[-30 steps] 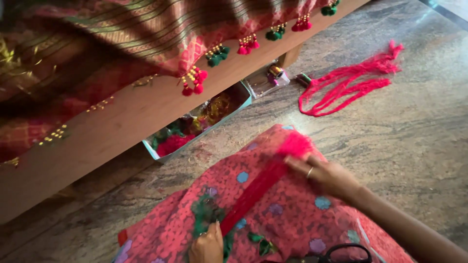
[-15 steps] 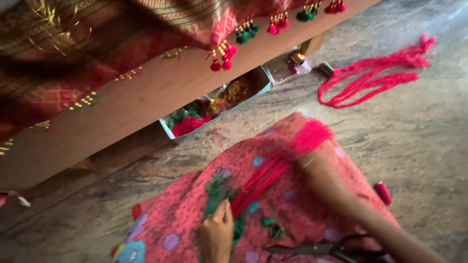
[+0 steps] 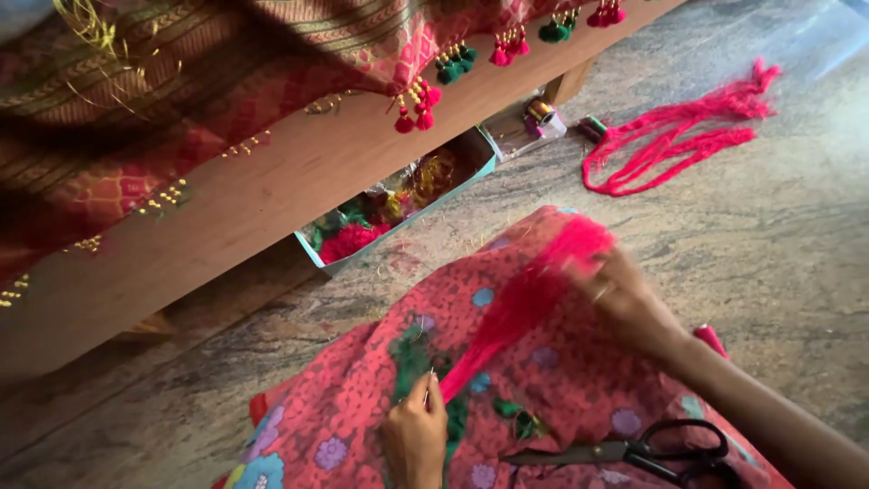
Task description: Attaching decorative tassels and fringe (sari kuchu) to the edge of a fabric.
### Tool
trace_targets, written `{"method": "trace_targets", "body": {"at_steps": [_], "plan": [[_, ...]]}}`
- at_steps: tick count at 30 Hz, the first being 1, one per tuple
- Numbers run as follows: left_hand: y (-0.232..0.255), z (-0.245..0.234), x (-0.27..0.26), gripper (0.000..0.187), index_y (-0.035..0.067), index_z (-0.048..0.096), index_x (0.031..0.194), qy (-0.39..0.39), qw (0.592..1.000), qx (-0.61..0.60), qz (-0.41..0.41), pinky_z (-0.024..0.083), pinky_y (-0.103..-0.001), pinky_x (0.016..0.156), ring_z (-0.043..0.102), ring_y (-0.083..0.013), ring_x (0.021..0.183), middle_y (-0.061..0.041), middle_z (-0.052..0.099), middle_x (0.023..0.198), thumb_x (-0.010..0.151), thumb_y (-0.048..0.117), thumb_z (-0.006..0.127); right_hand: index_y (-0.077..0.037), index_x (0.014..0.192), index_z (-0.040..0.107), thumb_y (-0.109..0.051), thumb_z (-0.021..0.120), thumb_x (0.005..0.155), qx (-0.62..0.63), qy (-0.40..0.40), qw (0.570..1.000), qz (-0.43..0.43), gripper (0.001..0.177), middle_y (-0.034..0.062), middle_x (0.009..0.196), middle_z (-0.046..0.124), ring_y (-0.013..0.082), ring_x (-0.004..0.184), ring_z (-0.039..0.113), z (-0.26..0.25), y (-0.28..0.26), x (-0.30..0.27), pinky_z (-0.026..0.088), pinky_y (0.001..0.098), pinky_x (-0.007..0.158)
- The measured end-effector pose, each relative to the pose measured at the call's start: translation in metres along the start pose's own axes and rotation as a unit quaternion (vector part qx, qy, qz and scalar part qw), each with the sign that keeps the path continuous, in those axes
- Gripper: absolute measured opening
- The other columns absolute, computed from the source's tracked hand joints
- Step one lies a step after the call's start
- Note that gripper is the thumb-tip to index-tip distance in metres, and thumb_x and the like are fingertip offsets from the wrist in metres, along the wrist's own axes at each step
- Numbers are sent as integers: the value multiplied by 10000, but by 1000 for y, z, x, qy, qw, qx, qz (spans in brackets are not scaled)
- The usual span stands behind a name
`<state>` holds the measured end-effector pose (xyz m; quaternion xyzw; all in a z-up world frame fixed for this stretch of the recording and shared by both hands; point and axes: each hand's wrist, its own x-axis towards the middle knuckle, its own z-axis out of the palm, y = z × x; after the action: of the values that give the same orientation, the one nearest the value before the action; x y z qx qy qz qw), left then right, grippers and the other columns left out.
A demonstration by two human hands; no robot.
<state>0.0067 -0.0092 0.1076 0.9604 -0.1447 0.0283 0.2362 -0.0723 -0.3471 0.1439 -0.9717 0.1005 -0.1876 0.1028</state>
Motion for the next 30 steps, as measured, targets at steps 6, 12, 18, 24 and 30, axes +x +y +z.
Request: {"method": "trace_targets", "body": {"at_steps": [6, 12, 18, 24, 30], "plan": [[6, -1, -2, 185, 175, 817, 944, 25, 999, -29, 26, 514, -459, 454, 694, -347, 524, -161, 682, 570, 913, 300, 685, -103, 1316, 683, 10, 551, 863, -101, 19, 989, -109, 485, 175, 971, 660, 367, 1147, 626, 23, 41, -1, 343, 657, 1173], [68, -5, 19, 176, 111, 808, 1019, 66, 972, -174, 144, 560, -406, 519, 734, -309, 608, -155, 739, 719, 933, 221, 701, -202, 1299, 723, -135, 644, 1021, 68, 54, 975, 205, 296, 119, 952, 708, 318, 882, 665, -16, 69, 30, 522, 474, 794], [86, 19, 35, 190, 75, 813, 1025, 110, 955, -264, 76, 587, -384, 569, 764, -310, 709, -179, 764, 842, 919, 188, 702, -103, 1326, 707, -68, 600, 1036, 156, 229, 958, 76, 311, 100, 950, 700, 278, 888, 673, -8, 56, 25, 533, 403, 773], [78, 9, 19, 218, 61, 806, 1066, 71, 957, -279, 18, 584, -368, 558, 779, -290, 698, -190, 761, 855, 907, 161, 696, -151, 1237, 768, -65, 682, 885, 103, 72, 992, 9, 372, 137, 818, 644, 310, 837, 644, 23, 35, 7, 521, 453, 781], [79, 17, 17, 215, 44, 788, 1079, 87, 951, -295, 41, 604, -346, 586, 789, -277, 754, -188, 768, 895, 922, 152, 686, -84, 1211, 724, -3, 611, 871, 123, 139, 982, -29, 368, 169, 996, 692, 312, 943, 673, 28, 52, 4, 532, 483, 898]]}}
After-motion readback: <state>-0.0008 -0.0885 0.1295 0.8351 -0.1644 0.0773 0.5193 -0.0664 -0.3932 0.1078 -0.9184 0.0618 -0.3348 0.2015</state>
